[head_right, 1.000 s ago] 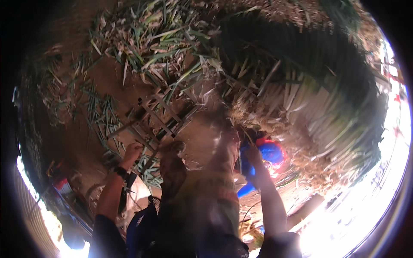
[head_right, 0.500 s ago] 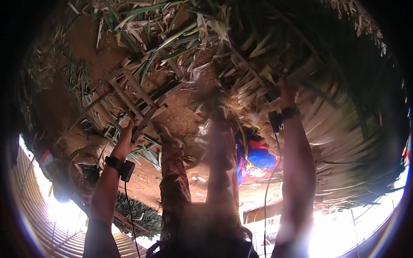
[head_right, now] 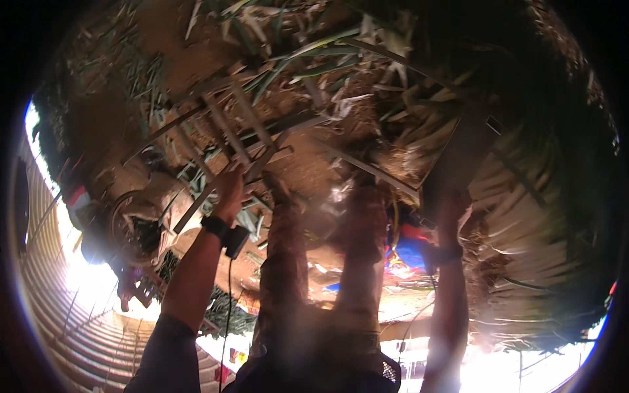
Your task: Cleaning and grouping green onions for bundle preparation.
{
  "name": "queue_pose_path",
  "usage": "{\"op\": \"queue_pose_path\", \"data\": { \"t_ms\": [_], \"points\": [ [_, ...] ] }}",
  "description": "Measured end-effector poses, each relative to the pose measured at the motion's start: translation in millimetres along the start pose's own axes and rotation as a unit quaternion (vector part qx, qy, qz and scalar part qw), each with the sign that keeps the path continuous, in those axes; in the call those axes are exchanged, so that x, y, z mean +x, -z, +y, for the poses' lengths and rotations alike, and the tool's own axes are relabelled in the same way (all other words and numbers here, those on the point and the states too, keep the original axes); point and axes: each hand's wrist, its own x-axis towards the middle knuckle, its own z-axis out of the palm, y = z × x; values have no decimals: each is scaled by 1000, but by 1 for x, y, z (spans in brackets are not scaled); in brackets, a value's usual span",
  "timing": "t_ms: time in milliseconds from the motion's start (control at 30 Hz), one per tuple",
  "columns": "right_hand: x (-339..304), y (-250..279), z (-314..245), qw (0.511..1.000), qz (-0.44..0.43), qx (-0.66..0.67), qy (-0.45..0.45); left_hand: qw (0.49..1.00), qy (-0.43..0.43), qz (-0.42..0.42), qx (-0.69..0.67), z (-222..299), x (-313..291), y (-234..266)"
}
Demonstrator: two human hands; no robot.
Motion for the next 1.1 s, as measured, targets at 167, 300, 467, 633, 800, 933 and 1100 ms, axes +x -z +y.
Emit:
{"op": "queue_pose_path", "data": {
  "t_ms": [167,300,467,633,800,933,1100],
  "points": [
    [6,-29,-35,993,-48,-72,74,998,6,28,48,-6,14,0],
    [16,-43,-61,982,-51,-91,160,991,-70,51,105,-18,21,3],
    [11,-29,-98,976,-119,-51,177,995,-43,49,75,1,0,6],
    [46,-49,-74,973,-96,-84,193,992,-48,49,103,-1,4,1],
    [108,-86,-64,959,-185,-158,145,977,-83,72,184,-16,16,1],
    [134,-101,-72,813,-130,-360,439,977,-79,68,188,-13,13,-6],
    [136,-125,-115,877,-153,-165,425,974,-65,69,208,-4,10,-7]
  ]
}}
